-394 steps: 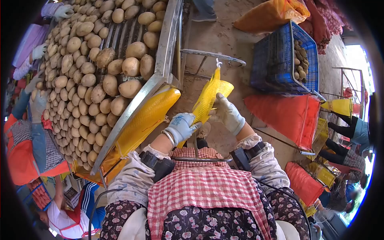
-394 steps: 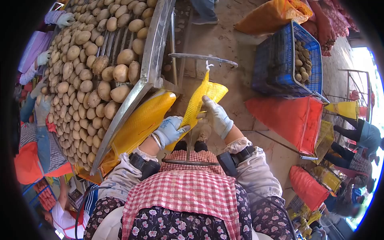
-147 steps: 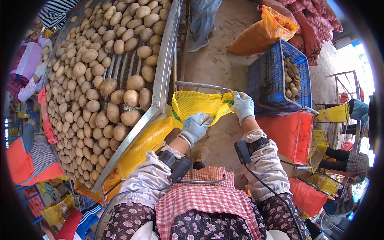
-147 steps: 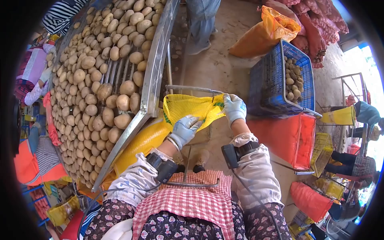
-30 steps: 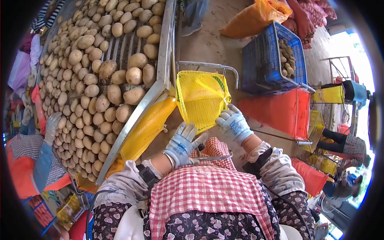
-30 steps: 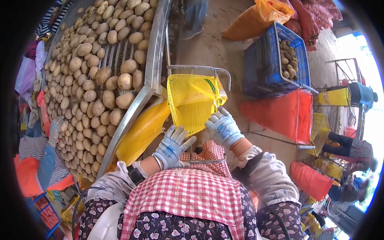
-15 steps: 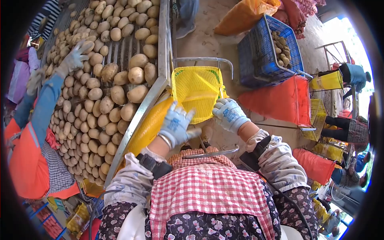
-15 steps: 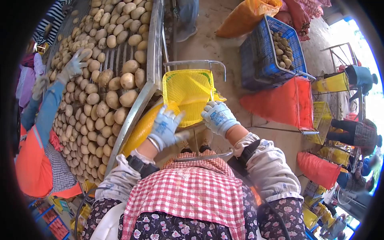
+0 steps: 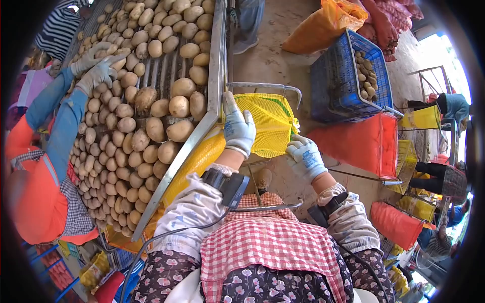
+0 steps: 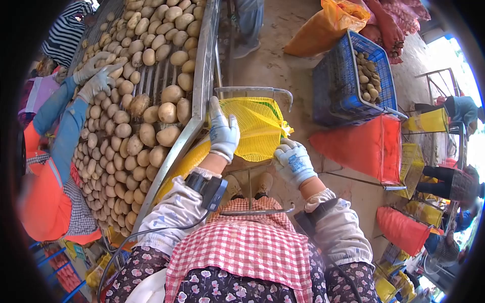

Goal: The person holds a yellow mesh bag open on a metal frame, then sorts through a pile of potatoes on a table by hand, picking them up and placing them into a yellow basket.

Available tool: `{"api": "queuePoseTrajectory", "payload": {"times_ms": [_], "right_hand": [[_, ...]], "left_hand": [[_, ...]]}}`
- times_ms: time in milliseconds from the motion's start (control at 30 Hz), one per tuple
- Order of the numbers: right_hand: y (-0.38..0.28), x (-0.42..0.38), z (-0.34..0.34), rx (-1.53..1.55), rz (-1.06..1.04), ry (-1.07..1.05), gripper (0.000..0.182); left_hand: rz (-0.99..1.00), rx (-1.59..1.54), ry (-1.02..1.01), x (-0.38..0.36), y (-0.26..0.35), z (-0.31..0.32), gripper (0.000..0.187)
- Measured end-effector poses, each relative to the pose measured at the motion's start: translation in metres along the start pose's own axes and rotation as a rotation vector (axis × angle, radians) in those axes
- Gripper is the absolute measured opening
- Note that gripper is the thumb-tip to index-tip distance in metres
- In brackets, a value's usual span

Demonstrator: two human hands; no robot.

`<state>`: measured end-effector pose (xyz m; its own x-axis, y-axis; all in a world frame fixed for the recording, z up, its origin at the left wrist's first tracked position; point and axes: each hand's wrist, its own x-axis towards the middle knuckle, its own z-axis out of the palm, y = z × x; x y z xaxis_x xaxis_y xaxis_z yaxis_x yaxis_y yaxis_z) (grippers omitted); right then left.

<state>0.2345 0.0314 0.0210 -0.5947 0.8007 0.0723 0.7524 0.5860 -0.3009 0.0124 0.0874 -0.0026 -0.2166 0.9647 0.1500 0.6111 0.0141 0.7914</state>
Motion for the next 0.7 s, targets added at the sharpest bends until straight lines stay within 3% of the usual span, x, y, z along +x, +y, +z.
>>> {"api": "queuePoseTrajectory", "payload": {"times_ms": [133,300,367,433,500,533,700], "right_hand": [[0.017,-0.008,0.001,0.034,-0.019,0.013,0.016],[0.047,-0.018,-0.012,0.013,-0.045,-0.001,0.019],[0.058,-0.019,-0.019,0.017,-0.070,-0.019,0.020],[0.067,-0.017,-0.019,0.025,-0.080,-0.023,0.020],[0.074,-0.016,-0.022,0.051,-0.072,-0.059,0.019],[0.079,-0.018,-0.021,0.061,-0.077,-0.059,0.019],[0.098,-0.019,-0.022,0.098,-0.116,0.014,0.018]], "left_hand": [[-0.184,0.009,0.052,0.013,0.006,0.019,0.072],[-0.133,0.154,0.088,0.011,-0.017,0.029,0.067],[-0.314,0.039,0.097,0.013,-0.016,0.032,0.064],[-0.330,0.062,0.181,0.020,-0.021,0.038,0.059],[-0.580,0.069,0.015,0.031,-0.017,0.026,0.051],[-0.521,0.014,0.097,0.031,-0.084,0.053,0.031],[-0.567,0.096,0.180,0.022,-0.063,0.046,0.024]]}}
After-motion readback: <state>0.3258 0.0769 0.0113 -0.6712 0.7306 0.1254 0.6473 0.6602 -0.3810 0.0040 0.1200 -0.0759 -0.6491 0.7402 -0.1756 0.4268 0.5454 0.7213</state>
